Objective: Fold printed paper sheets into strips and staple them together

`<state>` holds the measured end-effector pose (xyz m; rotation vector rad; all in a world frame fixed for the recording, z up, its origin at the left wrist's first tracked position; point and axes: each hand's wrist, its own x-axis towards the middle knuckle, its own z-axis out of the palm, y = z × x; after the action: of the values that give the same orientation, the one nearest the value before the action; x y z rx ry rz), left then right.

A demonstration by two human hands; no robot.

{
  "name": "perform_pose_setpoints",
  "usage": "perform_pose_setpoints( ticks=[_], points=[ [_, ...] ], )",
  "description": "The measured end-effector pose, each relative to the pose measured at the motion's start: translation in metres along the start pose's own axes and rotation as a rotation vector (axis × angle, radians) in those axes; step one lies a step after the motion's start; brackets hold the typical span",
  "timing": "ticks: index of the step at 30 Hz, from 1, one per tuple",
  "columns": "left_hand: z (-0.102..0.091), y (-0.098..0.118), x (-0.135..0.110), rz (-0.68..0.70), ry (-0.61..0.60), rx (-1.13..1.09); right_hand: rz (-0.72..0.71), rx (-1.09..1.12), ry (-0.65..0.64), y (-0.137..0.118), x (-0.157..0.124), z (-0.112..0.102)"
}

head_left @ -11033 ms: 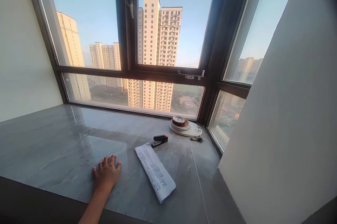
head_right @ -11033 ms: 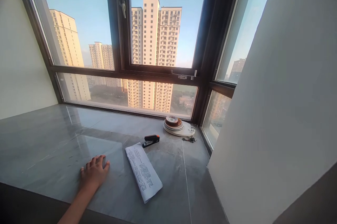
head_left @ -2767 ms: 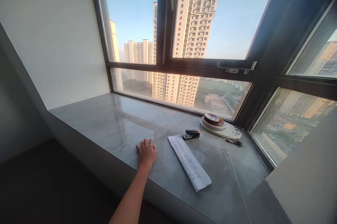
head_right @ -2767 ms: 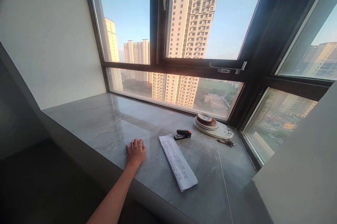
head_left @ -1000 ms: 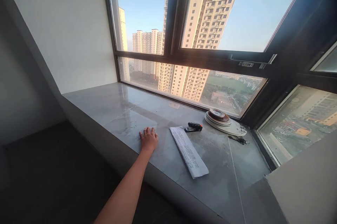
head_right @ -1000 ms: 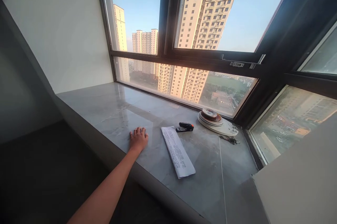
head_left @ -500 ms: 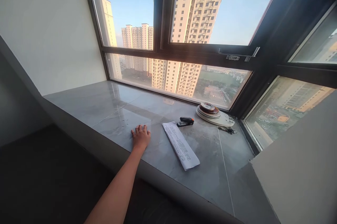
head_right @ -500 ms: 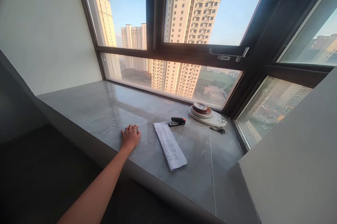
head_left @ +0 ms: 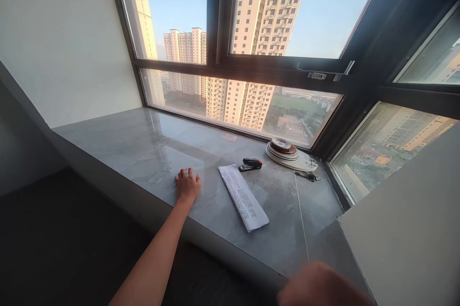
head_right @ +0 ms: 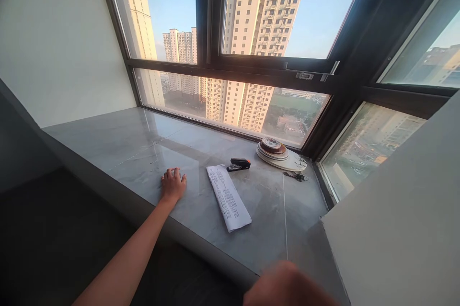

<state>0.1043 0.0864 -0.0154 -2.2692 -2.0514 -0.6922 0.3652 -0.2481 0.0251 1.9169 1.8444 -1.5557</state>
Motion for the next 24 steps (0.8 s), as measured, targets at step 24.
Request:
perform_pose_setpoints(
  ticks=[24],
  points=[
    [0.007,-0.013,0.001,0.086,0.023,-0.335,-0.475,-0.323,1.297,0.009,0.236,-0.241]
  ],
)
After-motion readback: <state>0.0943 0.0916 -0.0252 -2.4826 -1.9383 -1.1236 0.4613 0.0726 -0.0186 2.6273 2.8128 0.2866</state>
